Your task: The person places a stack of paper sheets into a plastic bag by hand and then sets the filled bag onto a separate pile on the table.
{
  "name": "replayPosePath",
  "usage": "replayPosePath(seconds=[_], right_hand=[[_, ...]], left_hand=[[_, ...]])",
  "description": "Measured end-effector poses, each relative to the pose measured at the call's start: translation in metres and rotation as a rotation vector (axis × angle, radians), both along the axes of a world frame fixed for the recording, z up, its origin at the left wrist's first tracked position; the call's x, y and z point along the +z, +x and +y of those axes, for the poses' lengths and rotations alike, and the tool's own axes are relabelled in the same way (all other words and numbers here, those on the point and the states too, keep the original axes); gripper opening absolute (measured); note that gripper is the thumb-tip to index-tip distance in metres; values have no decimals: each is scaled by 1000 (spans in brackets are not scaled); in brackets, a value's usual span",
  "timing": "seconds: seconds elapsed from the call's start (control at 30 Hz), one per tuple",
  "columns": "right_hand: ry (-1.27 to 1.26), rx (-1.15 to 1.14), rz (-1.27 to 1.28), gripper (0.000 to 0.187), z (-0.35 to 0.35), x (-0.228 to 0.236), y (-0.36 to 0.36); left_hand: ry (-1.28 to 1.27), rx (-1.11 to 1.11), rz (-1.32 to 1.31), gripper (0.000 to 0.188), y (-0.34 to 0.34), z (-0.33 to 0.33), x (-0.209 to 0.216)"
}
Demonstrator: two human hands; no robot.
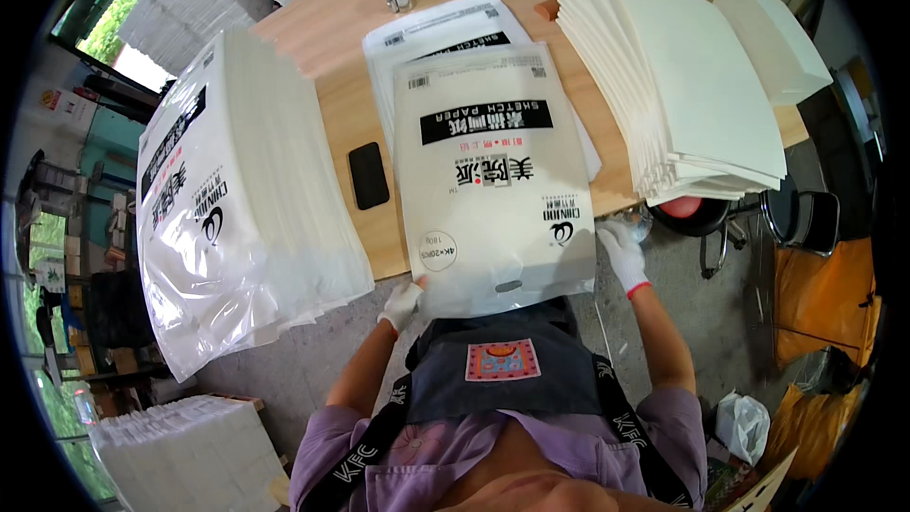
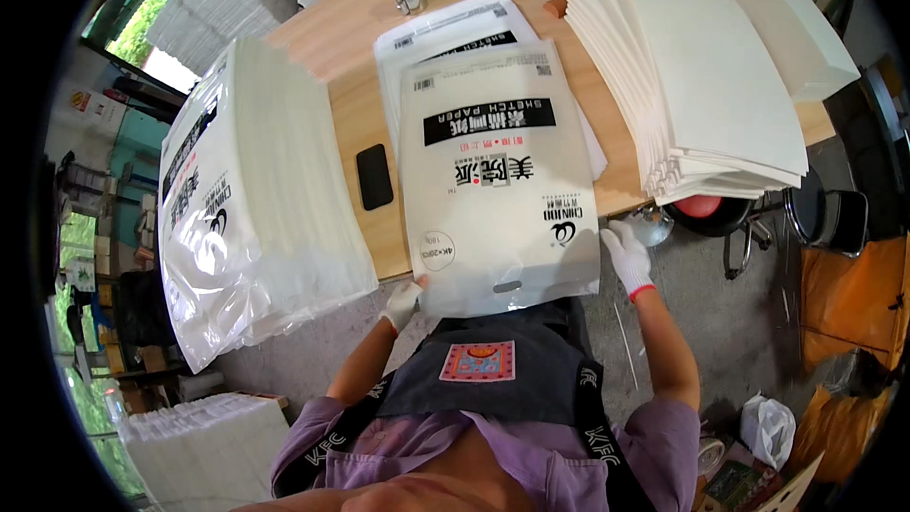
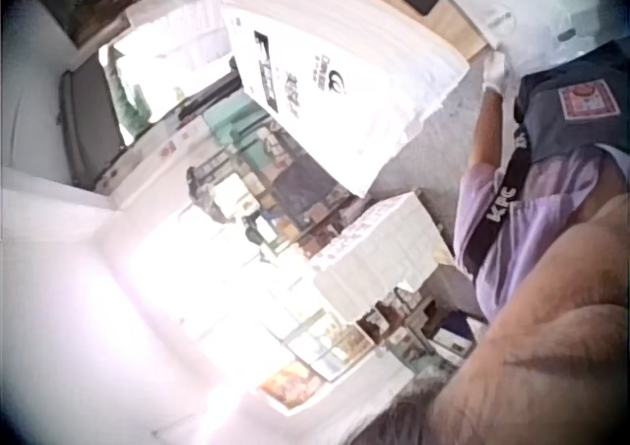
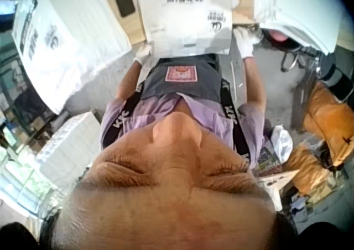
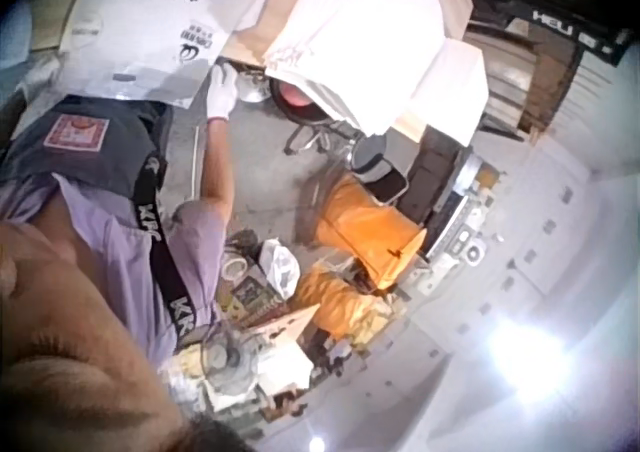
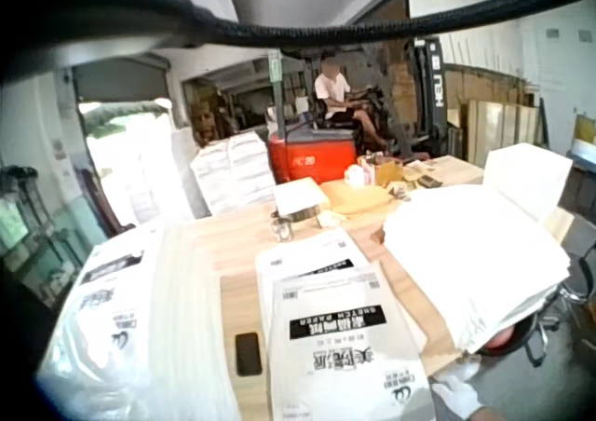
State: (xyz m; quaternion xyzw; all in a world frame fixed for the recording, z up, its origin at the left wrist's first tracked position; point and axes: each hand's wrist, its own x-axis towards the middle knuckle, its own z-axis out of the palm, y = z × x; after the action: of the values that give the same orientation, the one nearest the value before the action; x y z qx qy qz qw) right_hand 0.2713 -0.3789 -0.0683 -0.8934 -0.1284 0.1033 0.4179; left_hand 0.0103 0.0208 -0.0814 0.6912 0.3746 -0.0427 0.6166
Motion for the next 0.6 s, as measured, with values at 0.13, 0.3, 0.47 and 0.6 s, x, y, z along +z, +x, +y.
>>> replayPosePath(seconds=[0.13, 0.3, 0.47, 0.6], right_hand=[[580, -11, 733, 34, 41, -22, -11], [942, 83, 913, 40, 118, -6, -55], [935, 513, 842, 43, 245, 73, -44], [890, 848, 763, 41, 349, 195, -46]], left_hand=[[121, -177, -279, 36, 64, -6, 108], [518, -351, -454, 32, 80, -12, 281], [1077, 59, -1209, 45, -43, 38, 309], [765, 651, -1312, 41, -68, 94, 416]])
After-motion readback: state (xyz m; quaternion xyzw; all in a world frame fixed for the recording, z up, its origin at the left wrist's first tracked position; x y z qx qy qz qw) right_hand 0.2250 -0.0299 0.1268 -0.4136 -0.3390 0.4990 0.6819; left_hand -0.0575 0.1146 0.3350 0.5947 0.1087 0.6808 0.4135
